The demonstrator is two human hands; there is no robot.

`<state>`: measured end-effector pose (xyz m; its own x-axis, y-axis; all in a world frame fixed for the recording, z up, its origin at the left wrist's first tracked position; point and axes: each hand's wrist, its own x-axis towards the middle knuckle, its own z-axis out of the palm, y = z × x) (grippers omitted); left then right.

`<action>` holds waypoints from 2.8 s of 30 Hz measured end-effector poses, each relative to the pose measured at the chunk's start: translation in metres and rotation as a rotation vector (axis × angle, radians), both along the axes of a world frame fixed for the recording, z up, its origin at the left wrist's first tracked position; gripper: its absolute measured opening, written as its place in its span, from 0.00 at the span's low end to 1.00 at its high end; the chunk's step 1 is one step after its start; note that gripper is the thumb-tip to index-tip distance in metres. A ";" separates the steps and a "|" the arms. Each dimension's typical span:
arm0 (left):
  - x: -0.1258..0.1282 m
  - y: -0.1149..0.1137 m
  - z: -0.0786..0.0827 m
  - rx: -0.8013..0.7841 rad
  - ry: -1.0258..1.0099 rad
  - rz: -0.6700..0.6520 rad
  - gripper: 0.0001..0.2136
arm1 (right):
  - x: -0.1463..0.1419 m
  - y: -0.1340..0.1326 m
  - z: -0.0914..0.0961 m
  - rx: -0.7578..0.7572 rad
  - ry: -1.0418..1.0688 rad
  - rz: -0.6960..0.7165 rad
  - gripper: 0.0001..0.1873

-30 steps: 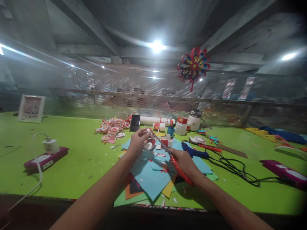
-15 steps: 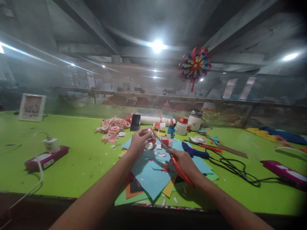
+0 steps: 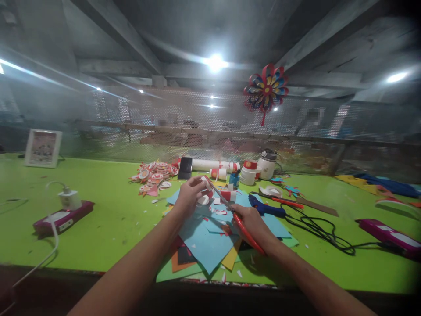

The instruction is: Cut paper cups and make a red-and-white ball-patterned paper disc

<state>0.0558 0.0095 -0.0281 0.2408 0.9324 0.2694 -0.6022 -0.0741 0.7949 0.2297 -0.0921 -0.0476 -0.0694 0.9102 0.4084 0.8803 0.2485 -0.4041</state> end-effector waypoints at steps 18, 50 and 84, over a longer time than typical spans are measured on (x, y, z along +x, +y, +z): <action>-0.005 0.000 0.006 -0.067 0.009 -0.017 0.11 | 0.001 0.001 0.002 0.004 0.098 0.088 0.19; -0.003 0.000 0.003 0.035 0.050 0.057 0.16 | 0.000 -0.001 0.008 -0.013 0.101 0.095 0.19; -0.002 -0.001 0.003 -0.065 -0.012 -0.011 0.15 | 0.002 -0.001 0.007 -0.018 0.059 0.064 0.19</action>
